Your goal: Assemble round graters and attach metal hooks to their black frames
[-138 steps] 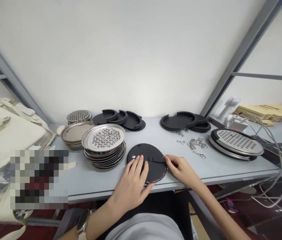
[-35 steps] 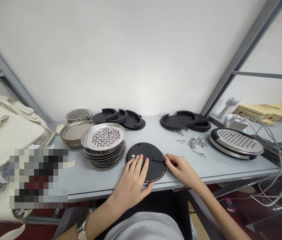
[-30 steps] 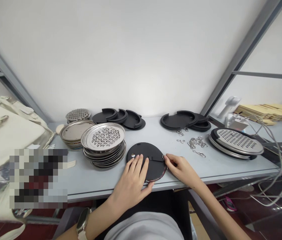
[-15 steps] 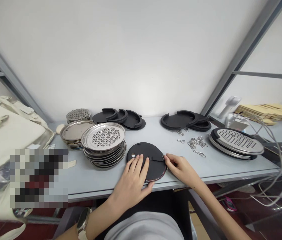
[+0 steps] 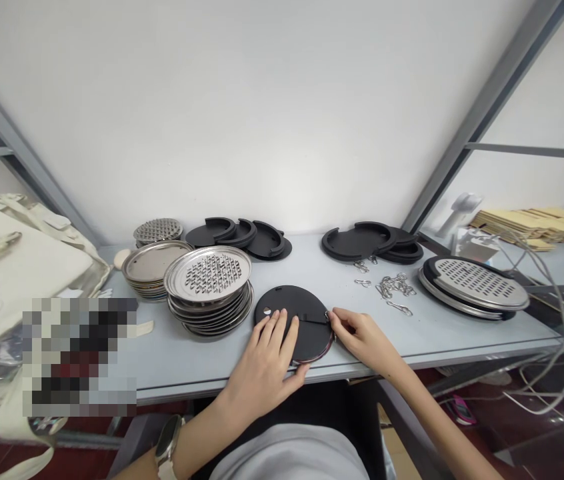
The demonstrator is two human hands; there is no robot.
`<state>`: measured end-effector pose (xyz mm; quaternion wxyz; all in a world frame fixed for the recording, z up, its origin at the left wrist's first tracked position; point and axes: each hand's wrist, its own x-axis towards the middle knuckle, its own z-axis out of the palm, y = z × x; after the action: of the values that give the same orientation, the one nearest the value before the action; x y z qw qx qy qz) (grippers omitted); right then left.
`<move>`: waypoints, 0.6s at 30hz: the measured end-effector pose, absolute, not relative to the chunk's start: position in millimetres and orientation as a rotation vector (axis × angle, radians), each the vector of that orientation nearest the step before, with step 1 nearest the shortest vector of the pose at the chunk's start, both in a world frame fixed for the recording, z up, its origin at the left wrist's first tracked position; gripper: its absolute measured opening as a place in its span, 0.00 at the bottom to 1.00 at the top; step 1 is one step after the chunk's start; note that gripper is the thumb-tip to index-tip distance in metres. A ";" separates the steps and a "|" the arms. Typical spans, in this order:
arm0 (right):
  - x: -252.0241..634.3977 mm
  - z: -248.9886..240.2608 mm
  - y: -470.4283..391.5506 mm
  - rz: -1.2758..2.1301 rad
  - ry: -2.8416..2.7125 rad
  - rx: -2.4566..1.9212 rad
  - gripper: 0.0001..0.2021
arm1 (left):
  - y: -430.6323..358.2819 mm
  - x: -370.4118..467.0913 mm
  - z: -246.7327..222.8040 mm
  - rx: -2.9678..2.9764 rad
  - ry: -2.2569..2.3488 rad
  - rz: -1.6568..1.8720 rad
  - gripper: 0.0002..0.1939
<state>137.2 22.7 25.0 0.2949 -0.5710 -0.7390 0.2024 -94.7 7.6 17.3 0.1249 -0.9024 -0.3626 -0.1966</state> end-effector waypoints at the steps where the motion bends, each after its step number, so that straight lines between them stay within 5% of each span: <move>1: 137.1 25.0 22.7 0.540 -1.967 -1.521 0.18 | 7.6 -94.9 17.2 -2.629 -1.056 -0.574 0.33; 18: 137.3 24.2 22.3 0.548 -1.958 -1.523 0.18 | 7.1 -95.5 16.0 -2.622 -1.049 -0.575 0.33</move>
<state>137.3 22.3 24.2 0.2961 -0.5728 -0.7361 0.2059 -95.5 7.1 16.0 0.1297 -0.9021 -0.3610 -0.1978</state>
